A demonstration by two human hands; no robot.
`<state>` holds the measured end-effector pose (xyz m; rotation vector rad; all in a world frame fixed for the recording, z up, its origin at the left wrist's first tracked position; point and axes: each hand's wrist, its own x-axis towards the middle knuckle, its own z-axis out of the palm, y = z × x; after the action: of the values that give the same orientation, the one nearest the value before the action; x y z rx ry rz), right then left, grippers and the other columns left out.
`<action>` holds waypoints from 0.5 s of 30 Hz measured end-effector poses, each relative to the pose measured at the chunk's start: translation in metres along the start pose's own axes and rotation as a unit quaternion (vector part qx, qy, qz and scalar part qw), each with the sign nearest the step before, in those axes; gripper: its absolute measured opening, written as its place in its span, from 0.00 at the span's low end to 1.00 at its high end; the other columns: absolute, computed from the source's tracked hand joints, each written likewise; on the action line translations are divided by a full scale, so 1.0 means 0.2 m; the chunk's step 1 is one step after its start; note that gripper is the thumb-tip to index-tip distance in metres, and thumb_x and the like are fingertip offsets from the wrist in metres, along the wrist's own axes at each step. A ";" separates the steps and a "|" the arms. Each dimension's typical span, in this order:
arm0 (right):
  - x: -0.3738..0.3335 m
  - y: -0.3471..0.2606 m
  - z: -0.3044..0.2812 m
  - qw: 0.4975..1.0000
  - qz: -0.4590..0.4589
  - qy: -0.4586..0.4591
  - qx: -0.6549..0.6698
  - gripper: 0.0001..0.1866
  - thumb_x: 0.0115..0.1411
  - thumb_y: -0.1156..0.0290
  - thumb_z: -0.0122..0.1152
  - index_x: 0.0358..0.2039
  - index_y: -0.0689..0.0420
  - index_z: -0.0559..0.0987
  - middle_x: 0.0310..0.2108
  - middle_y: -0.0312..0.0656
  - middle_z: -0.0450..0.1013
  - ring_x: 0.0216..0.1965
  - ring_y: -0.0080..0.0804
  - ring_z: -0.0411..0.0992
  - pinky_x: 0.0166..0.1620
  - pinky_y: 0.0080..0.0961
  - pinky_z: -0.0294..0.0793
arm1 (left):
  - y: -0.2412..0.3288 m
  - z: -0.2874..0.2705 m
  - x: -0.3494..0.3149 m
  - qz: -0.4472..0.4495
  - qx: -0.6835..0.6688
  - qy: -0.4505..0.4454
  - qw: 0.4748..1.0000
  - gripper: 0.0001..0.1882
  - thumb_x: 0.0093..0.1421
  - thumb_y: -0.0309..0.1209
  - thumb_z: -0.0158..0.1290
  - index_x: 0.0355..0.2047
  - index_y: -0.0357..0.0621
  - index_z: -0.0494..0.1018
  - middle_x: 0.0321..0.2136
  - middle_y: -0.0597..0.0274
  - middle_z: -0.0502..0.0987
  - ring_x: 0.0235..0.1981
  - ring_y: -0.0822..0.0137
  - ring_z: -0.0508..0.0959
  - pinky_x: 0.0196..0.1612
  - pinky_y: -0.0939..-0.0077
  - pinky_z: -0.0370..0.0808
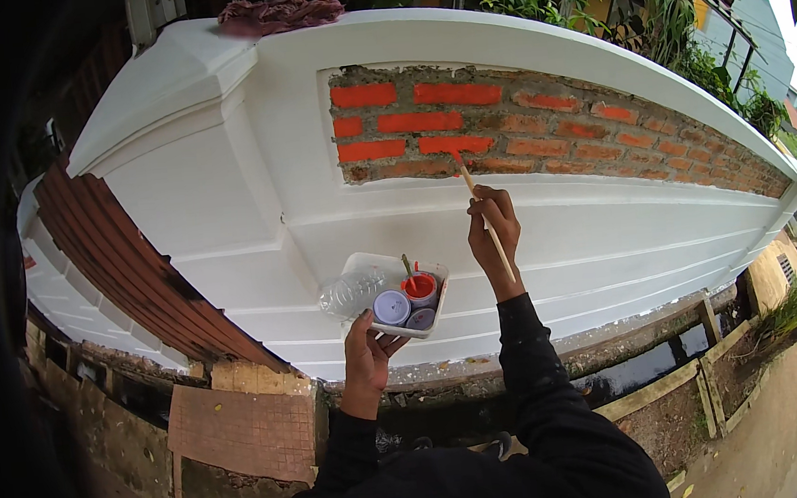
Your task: Painting decorative bricks on a wall with red paint.
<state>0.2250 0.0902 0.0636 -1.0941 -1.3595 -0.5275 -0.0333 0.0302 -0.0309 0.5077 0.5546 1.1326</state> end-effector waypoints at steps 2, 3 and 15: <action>-0.01 0.02 -0.01 1.000 -0.003 -0.002 -0.003 0.08 0.56 0.87 0.61 0.26 0.59 0.74 0.39 0.44 0.77 0.44 0.41 0.79 0.43 0.31 0.81 | -0.01 0.02 -0.02 0.002 0.014 0.005 1.000 0.24 0.63 0.42 0.56 0.53 0.41 0.67 0.49 0.53 0.76 0.45 0.53 0.84 0.48 0.54 0.85; -0.02 0.01 -0.02 1.000 0.000 0.009 -0.007 0.09 0.56 0.87 0.60 0.26 0.59 0.74 0.39 0.44 0.77 0.44 0.41 0.79 0.42 0.31 0.81 | -0.01 0.02 -0.02 0.009 0.026 0.012 1.000 0.23 0.64 0.44 0.55 0.51 0.41 0.69 0.49 0.53 0.77 0.46 0.52 0.83 0.49 0.54 0.84; 0.02 -0.04 0.01 1.000 -0.006 -0.005 0.004 0.08 0.56 0.87 0.62 0.27 0.59 0.75 0.39 0.45 0.77 0.42 0.42 0.79 0.42 0.33 0.81 | 0.00 0.00 -0.01 0.000 0.004 0.006 1.000 0.25 0.63 0.40 0.57 0.55 0.41 0.65 0.49 0.53 0.76 0.45 0.54 0.83 0.47 0.54 0.85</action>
<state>0.2176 0.0893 0.0706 -1.0846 -1.3769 -0.5252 -0.0333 0.0283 -0.0308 0.5079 0.5699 1.1342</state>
